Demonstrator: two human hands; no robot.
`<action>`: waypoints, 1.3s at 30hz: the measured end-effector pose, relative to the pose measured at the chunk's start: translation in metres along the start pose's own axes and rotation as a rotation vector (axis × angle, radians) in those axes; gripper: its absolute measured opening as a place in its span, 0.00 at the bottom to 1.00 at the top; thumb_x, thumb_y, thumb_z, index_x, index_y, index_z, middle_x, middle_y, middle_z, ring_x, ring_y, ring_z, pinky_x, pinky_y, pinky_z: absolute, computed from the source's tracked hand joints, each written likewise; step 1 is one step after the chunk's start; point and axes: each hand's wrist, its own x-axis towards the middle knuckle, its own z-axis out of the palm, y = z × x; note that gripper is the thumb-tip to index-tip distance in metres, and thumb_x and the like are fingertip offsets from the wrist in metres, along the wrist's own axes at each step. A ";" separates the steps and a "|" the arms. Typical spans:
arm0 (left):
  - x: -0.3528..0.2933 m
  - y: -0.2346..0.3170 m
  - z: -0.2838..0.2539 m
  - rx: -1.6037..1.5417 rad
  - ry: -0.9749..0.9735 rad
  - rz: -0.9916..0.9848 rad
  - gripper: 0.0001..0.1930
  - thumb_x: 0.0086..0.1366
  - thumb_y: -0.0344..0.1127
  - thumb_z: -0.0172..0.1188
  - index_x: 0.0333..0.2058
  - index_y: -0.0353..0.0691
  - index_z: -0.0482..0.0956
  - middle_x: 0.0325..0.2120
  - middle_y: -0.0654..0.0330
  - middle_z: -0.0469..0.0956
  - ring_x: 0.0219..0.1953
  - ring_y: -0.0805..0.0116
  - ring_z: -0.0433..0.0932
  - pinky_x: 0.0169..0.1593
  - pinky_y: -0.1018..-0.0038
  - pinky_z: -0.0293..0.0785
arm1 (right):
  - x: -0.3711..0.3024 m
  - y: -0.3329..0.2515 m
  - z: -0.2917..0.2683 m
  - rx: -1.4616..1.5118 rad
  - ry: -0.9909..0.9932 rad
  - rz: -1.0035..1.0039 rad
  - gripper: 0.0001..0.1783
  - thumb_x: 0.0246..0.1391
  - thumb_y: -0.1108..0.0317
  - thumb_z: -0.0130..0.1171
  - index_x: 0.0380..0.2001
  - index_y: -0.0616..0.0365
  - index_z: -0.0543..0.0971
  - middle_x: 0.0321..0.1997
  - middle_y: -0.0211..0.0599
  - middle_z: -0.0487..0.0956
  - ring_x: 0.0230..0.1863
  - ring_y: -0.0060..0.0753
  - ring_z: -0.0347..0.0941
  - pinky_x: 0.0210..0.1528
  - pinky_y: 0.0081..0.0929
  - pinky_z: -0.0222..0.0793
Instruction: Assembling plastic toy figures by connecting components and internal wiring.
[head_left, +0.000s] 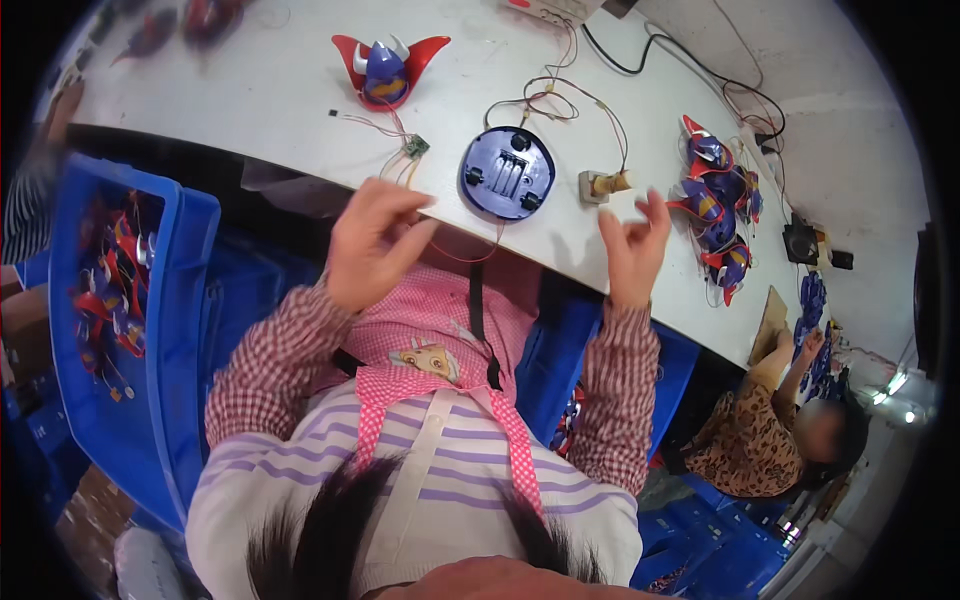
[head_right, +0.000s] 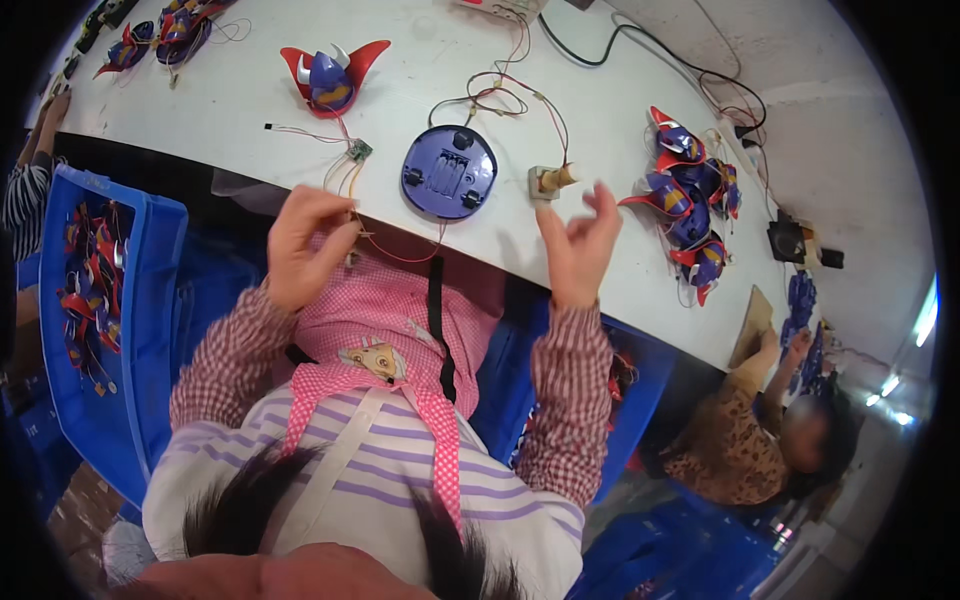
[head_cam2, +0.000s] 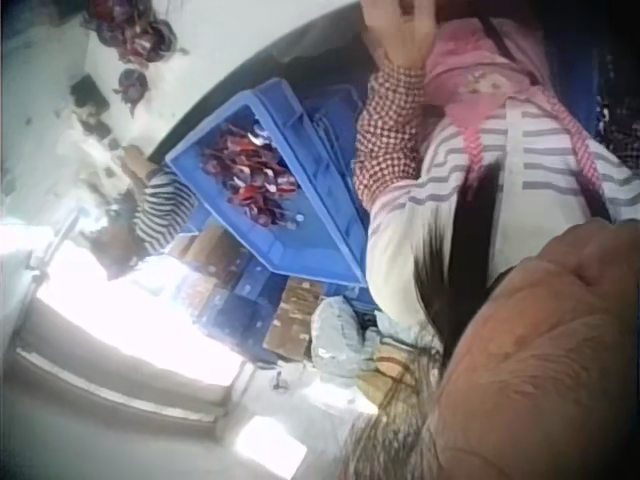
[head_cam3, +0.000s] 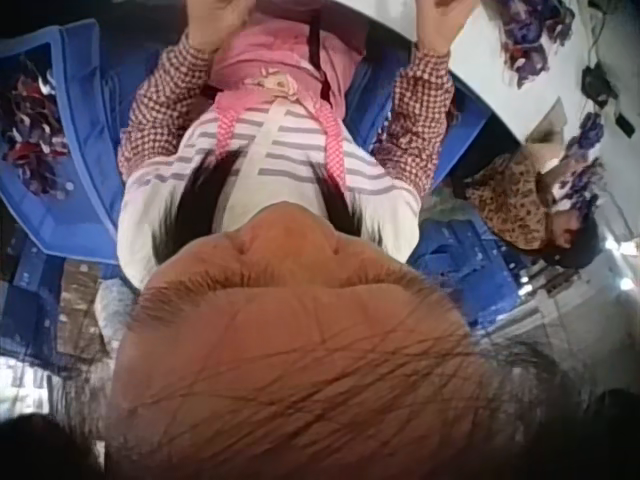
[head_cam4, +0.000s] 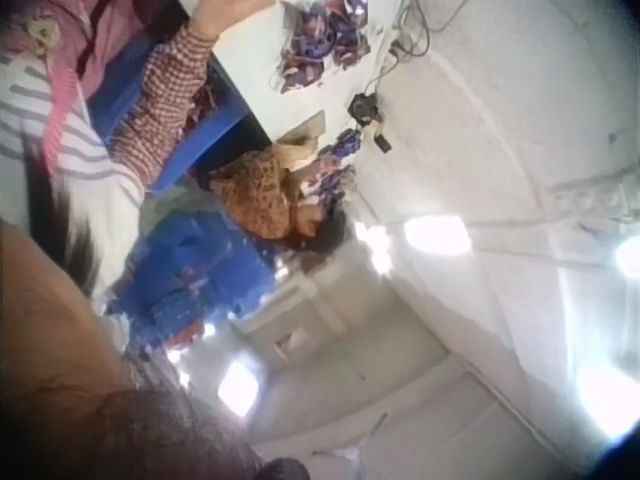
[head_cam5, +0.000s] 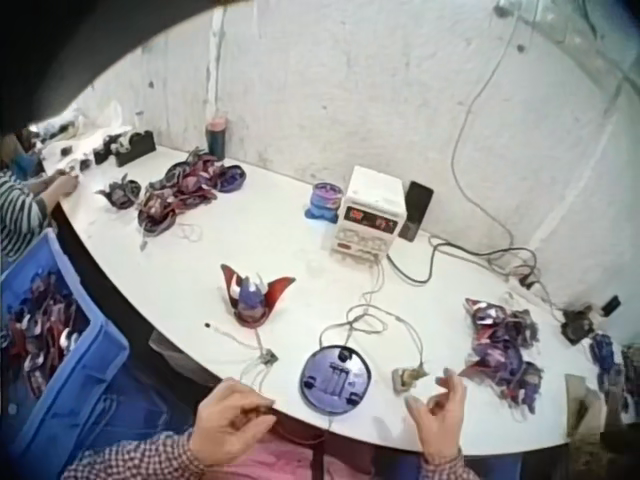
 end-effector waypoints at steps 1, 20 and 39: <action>0.019 0.004 0.010 0.069 -0.119 0.095 0.20 0.53 0.22 0.59 0.47 0.34 0.70 0.33 0.59 0.69 0.29 0.73 0.67 0.32 0.82 0.67 | 0.017 -0.001 0.003 -0.052 -0.022 -0.001 0.24 0.48 0.69 0.62 0.48 0.64 0.68 0.36 0.37 0.74 0.27 0.21 0.64 0.32 0.15 0.64; 0.072 -0.050 0.078 0.452 -0.213 -0.026 0.12 0.56 0.33 0.52 0.39 0.36 0.72 0.19 0.49 0.77 0.22 0.49 0.77 0.26 0.61 0.71 | 0.003 -0.031 0.073 0.233 -0.230 -0.213 0.13 0.49 0.75 0.63 0.39 0.63 0.74 0.31 0.32 0.71 0.19 0.18 0.65 0.19 0.12 0.66; 0.064 -0.058 0.086 0.367 -0.181 -0.081 0.11 0.55 0.32 0.50 0.37 0.36 0.69 0.17 0.47 0.77 0.20 0.45 0.76 0.25 0.58 0.72 | -0.011 -0.036 0.080 -0.184 -0.242 -0.496 0.11 0.45 0.76 0.63 0.34 0.62 0.74 0.31 0.35 0.69 0.25 0.26 0.66 0.26 0.21 0.64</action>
